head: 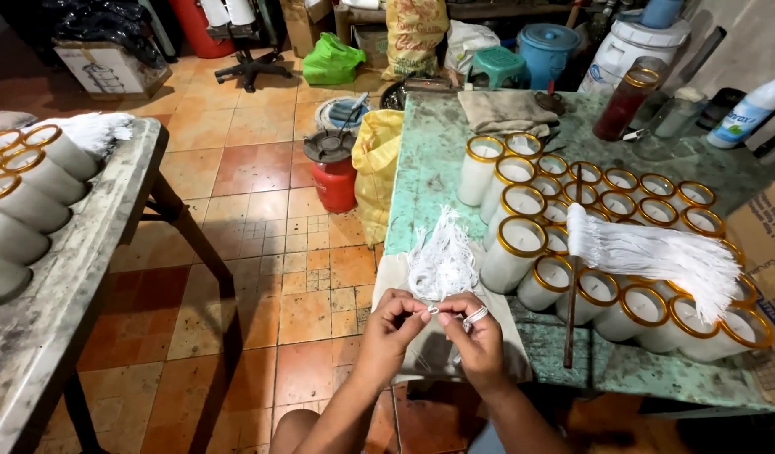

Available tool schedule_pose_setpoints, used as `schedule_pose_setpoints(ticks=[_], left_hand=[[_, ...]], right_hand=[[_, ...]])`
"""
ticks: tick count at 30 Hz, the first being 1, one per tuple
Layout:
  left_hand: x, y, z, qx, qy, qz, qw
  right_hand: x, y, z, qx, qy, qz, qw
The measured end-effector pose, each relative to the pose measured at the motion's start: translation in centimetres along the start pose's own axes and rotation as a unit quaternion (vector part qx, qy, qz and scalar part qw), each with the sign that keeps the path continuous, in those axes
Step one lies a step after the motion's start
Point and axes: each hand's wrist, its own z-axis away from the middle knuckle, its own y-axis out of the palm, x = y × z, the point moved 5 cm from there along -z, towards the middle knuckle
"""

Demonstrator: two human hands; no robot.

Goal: Tying candle wicks onto a horizontal support bar over rows of candle jars in preparation for pouring wax.

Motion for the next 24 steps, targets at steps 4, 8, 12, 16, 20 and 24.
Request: schedule_pose_setpoints(ticks=[4,8,12,16,20,24], left_hand=[[0.2,0.5,0.2,0.016,-0.017,-0.054,0.998],[0.8,0.1,0.2,0.001,-0.048,0.024,0.999],[-0.1,0.7,0.4,0.023,-0.037,0.051,0.998],[-1.1,1.0,-0.1,0.025,0.028,-0.067,0.997],[-0.4,3.1,0.6,0.228,-0.063,0.048,0.970],[5.8,4.5,4.1,0.285,-0.243,0.145,0.916]], right_hand=[[-1.2,-0.4,-0.2,-0.011,-0.009,0.024,1.000],[-6.4,-0.7,0.0,0.000,0.191,-0.344,0.919],[-3.6,0.0,0.1,0.068,0.218,-0.486,0.843],[2.1,1.7,0.2,0.295,0.084,-0.143,0.941],[4.1,1.9,-0.3,0.217,-0.074,-0.239,0.944],[1.9,-2.6,-2.7,0.107,0.146,-0.172,0.968]])
